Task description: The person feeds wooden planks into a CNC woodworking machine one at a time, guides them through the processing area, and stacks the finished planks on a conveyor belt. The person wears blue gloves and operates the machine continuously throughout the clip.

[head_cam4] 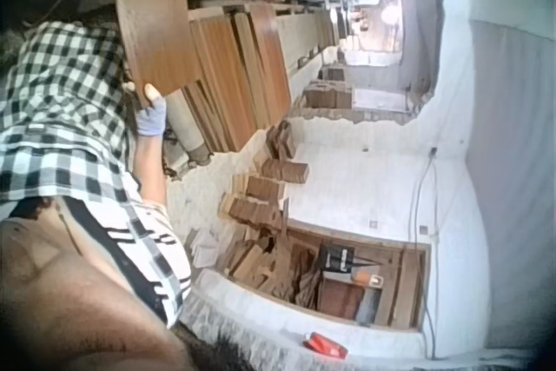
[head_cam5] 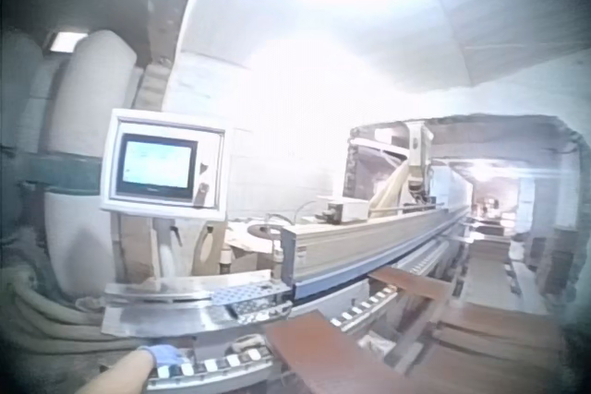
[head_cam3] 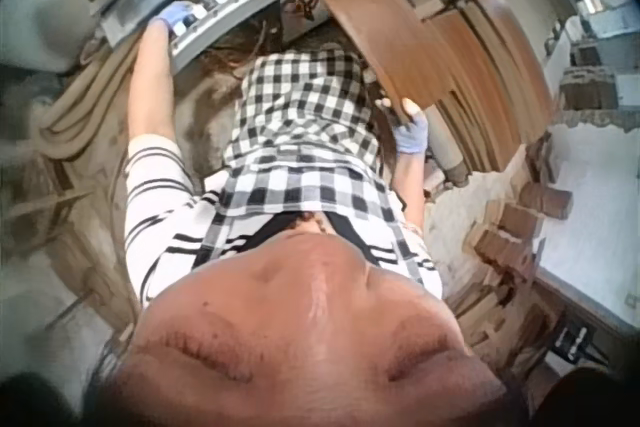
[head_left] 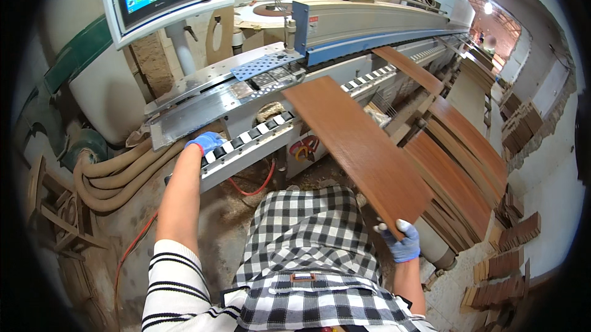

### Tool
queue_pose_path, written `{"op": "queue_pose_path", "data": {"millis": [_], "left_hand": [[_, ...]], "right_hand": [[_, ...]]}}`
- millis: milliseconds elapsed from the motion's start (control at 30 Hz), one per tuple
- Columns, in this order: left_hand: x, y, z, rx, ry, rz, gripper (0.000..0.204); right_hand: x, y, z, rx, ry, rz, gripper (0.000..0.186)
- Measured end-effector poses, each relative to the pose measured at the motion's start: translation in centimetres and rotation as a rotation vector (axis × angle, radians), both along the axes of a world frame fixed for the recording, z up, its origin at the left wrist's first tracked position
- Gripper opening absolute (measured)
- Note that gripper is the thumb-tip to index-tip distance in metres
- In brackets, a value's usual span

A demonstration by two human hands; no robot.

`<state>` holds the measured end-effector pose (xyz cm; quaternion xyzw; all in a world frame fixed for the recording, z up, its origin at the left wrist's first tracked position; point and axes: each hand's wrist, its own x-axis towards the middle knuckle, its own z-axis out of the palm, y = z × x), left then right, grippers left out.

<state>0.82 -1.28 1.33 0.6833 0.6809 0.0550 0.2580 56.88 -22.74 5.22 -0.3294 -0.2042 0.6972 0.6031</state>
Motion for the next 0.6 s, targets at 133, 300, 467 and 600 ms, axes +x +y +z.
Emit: {"op": "queue_pose_path", "data": {"millis": [133, 300, 467, 600], "left_hand": [[1.7, -0.8, 2.1, -0.041, -0.073, -0.006, 0.039], [0.8, -0.4, 0.8, -0.022, -0.034, -0.015, 0.046], [1.1, -0.5, 1.5, -0.001, 0.111, -0.075, 0.047], [1.8, -0.6, 2.0, -0.031, 0.112, -0.013, 0.044]], "right_hand": [[-6.6, 2.9, 1.0, 0.031, -0.078, 0.124, 0.050], [-13.1, 4.6, 2.5, 0.130, -0.279, 0.552, 0.043], [-16.6, 5.3, 2.3, 0.060, -0.399, 0.768, 0.031], [-19.4, 4.8, 1.8, 0.052, -0.340, 0.630, 0.029]]}}
